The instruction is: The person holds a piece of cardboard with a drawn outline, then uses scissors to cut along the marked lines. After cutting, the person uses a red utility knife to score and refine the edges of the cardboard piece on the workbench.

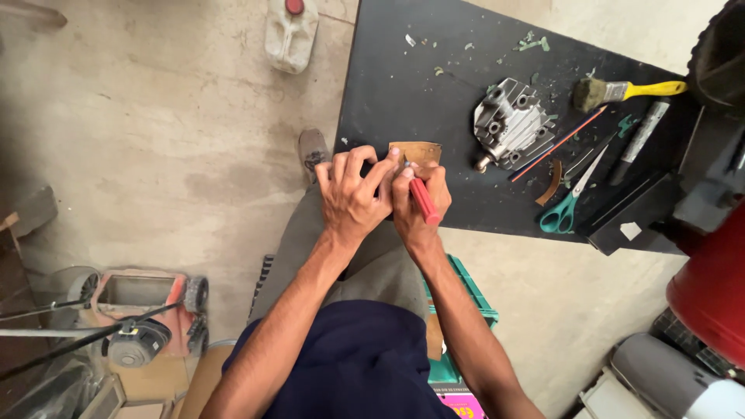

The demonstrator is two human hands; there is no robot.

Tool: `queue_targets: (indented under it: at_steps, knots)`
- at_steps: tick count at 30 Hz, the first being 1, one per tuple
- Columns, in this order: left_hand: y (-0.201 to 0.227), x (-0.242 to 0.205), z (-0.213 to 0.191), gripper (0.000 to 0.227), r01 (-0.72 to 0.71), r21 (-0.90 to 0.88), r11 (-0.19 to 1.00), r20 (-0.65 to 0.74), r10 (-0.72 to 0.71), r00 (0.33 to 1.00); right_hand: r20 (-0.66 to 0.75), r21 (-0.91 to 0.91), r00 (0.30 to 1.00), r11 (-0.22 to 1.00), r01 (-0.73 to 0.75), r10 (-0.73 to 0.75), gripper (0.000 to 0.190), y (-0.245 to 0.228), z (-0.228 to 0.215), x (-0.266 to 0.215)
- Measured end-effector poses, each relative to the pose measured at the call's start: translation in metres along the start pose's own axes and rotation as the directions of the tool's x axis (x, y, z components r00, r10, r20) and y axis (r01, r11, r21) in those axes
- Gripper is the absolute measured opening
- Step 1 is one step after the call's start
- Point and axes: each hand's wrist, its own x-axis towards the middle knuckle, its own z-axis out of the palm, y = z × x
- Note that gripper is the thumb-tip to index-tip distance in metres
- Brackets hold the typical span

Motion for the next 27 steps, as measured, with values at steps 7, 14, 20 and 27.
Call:
queue_targets:
  at_steps: [7, 14, 20, 27]
  knots:
    - [0.001, 0.003, -0.003, 0.006, -0.03, -0.013, 0.999, -0.006, 0.03, 1.0, -0.221, 0.274, 0.961, 0.956, -0.101, 0.164, 0.018, 0.016, -0.005, -0.023]
    - [0.005, 0.001, -0.006, 0.034, 0.015, -0.006, 1.0, 0.084, -0.014, 0.996, -0.056, 0.045, 0.84, 0.842, -0.538, 0.539, 0.029, -0.021, -0.077, 0.016]
    - [0.029, 0.034, -0.025, 0.016, 0.228, -0.149, 0.962, 0.212, -0.194, 0.958, 0.32, -0.373, 0.585, 0.667, -0.645, 0.745, 0.043, -0.033, -0.128, 0.062]
    - [0.039, 0.05, -0.056, 0.011, 0.743, -0.366, 0.561, 0.551, -0.512, 0.659, 0.351, -0.547, 0.537, 0.634, -0.546, 0.767, 0.034, -0.047, -0.136, 0.075]
